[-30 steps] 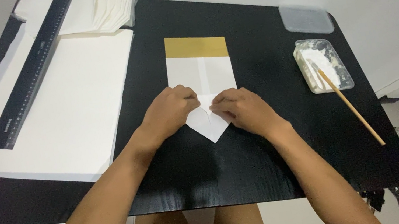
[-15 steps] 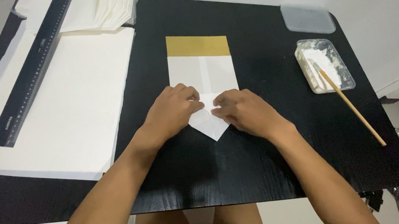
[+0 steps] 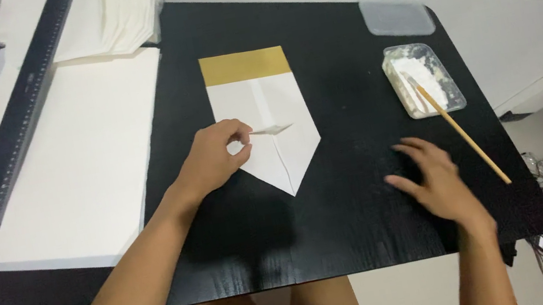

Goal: The person folds a white and gold paper sheet into a triangular shape, applies white adhesive with a brush to the folded flaps, and presses them together to secure the folds. The finished folded paper is lifted and placed aside.

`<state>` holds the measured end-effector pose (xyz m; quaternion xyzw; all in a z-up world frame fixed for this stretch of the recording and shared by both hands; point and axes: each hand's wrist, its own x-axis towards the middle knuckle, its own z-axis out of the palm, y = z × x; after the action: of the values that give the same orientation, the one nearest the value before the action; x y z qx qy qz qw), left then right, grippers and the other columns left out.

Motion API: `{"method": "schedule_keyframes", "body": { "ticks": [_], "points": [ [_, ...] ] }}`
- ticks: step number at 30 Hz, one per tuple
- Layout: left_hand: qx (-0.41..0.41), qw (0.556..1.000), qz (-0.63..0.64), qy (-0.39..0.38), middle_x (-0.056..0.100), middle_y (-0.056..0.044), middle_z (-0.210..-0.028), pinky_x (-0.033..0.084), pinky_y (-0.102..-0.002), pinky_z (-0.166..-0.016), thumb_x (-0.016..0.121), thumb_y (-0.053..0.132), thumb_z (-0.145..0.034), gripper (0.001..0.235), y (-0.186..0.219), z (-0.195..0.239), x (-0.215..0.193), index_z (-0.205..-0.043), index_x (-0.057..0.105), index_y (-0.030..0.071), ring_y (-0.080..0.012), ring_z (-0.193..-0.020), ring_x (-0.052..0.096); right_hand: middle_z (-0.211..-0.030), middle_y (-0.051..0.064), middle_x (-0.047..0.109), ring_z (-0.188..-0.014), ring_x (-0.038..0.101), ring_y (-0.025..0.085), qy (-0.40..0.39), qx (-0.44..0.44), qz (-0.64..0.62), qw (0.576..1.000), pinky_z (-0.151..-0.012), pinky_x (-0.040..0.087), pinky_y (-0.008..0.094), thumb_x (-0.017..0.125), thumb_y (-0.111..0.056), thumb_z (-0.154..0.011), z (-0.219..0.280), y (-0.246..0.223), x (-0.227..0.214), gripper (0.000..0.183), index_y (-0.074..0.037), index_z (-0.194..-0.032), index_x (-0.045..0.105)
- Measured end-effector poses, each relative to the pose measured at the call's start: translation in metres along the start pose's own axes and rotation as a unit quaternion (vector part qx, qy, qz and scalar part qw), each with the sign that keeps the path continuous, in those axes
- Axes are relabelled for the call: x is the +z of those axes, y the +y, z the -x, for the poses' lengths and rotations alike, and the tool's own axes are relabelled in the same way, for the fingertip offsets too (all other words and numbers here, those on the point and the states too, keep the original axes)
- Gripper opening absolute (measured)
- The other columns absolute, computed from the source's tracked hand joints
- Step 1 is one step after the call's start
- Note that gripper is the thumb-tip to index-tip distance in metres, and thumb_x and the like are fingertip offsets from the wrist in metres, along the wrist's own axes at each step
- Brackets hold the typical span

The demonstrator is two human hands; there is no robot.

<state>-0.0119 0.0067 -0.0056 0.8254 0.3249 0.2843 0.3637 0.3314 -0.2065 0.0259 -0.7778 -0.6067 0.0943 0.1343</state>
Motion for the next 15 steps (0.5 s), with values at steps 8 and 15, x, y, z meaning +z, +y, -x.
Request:
{"method": "schedule_keyframes", "body": {
  "ticks": [8, 15],
  "points": [
    [-0.030, 1.000, 0.003, 0.005, 0.071, -0.015, -0.118, 0.054, -0.040, -0.102, 0.070, 0.013, -0.093, 0.021, 0.020, 0.001, 0.000, -0.113, 0.072, 0.007, -0.0315, -0.117, 0.066, -0.156, 0.034, 0.039, -0.144, 0.035, 0.051, 0.108, 0.147, 0.016, 0.983, -0.116, 0.019, 0.065, 0.051, -0.054, -0.101, 0.003, 0.042, -0.019, 0.086, 0.004, -0.160, 0.029],
    [-0.017, 0.999, 0.011, 0.031, 0.072, -0.017, -0.118, 0.057, -0.043, -0.098, 0.071, 0.011, -0.091, 0.023, 0.025, 0.003, 0.000, -0.113, 0.073, 0.004, -0.0334, -0.113, 0.069, -0.095, 0.014, 0.073, -0.095, 0.070, 0.039, 0.348, -0.066, -0.018, 0.935, -0.092, 0.041, 0.056, 0.049, -0.021, -0.122, -0.090, 0.080, -0.031, 0.020, -0.003, -0.128, 0.056]
  ]
}}
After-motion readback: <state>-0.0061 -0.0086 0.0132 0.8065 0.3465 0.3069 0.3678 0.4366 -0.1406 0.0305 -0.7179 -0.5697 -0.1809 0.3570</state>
